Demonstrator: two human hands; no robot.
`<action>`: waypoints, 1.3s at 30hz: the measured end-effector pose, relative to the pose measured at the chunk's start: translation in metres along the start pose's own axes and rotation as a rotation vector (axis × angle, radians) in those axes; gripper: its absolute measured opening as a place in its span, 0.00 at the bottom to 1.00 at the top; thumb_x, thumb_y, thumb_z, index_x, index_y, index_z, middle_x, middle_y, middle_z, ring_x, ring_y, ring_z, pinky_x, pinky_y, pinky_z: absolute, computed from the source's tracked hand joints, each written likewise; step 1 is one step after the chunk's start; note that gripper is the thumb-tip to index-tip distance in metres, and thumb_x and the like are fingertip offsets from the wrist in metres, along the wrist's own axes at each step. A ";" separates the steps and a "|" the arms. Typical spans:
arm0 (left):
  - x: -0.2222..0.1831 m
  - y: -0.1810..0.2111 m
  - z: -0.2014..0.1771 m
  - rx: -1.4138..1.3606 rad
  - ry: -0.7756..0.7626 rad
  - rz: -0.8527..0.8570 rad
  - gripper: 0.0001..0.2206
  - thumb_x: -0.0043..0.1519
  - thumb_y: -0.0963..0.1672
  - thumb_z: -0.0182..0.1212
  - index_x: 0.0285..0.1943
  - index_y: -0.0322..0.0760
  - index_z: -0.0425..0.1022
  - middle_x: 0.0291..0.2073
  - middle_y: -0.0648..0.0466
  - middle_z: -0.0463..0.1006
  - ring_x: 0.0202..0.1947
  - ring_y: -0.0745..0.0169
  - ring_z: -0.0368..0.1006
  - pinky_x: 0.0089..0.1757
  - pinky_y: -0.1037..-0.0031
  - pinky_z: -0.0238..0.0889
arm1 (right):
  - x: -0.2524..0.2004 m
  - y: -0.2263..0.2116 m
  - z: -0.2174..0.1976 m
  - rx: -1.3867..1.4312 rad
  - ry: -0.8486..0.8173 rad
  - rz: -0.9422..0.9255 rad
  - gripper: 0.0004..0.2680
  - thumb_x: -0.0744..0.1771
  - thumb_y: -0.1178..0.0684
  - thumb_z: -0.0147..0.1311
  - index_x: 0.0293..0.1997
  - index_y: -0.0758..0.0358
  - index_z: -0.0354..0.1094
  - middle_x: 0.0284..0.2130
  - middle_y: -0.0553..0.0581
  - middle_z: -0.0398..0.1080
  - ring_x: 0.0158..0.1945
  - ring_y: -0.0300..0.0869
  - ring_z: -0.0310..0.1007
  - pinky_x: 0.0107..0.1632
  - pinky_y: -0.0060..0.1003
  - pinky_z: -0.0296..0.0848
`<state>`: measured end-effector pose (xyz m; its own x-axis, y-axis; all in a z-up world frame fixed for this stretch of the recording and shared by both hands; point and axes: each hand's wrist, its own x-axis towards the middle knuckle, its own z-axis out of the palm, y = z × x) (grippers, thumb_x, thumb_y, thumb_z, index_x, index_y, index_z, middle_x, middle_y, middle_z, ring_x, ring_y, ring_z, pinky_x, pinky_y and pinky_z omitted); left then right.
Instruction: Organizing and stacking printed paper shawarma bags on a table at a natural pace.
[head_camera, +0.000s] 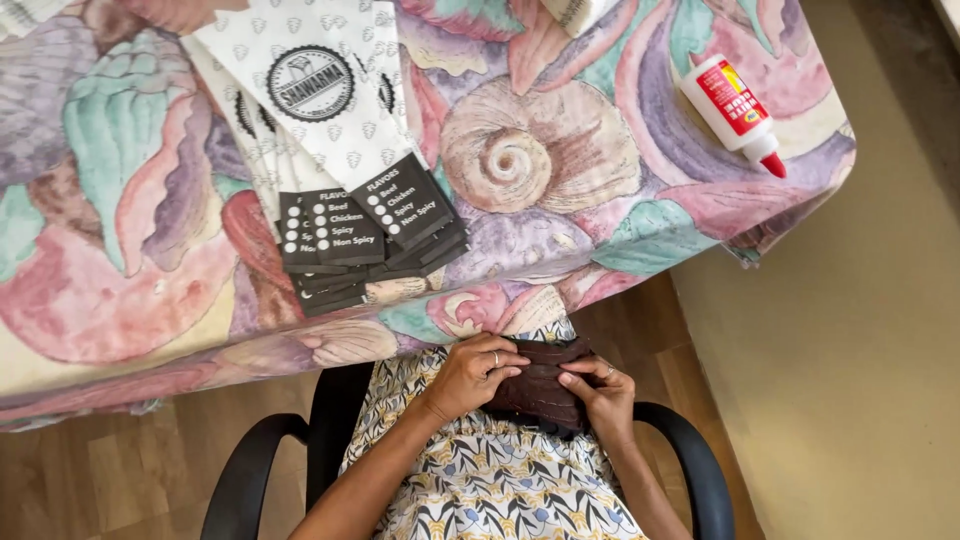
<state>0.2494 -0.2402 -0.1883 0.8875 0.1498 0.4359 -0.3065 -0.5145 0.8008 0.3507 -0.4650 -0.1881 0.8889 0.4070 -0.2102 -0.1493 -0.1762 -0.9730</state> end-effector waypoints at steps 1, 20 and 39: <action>0.001 -0.001 -0.002 0.007 0.009 0.000 0.06 0.60 0.39 0.70 0.44 0.39 0.85 0.40 0.49 0.83 0.39 0.57 0.77 0.42 0.70 0.75 | 0.001 0.000 -0.004 0.000 -0.010 -0.005 0.05 0.60 0.62 0.68 0.36 0.64 0.81 0.34 0.56 0.80 0.38 0.41 0.78 0.43 0.32 0.79; 0.115 0.114 -0.261 0.557 0.656 -0.528 0.29 0.69 0.54 0.58 0.64 0.22 0.66 0.50 0.28 0.71 0.53 0.26 0.69 0.52 0.44 0.62 | 0.103 -0.299 0.173 -0.497 -0.412 -0.810 0.15 0.69 0.55 0.60 0.60 0.74 0.68 0.45 0.73 0.71 0.50 0.64 0.75 0.52 0.55 0.76; 0.171 0.068 -0.232 -0.009 0.752 -0.688 0.30 0.57 0.47 0.71 0.64 0.22 0.67 0.54 0.30 0.66 0.60 0.28 0.67 0.56 0.54 0.64 | 0.112 -0.352 0.248 -0.462 -0.586 -0.228 0.38 0.61 0.64 0.69 0.74 0.79 0.37 0.67 0.85 0.50 0.71 0.75 0.47 0.63 0.67 0.66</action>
<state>0.2998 -0.0537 0.0362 0.4268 0.9041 0.0224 0.1833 -0.1107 0.9768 0.3952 -0.1351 0.1069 0.4832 0.8624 -0.1510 0.3200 -0.3345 -0.8864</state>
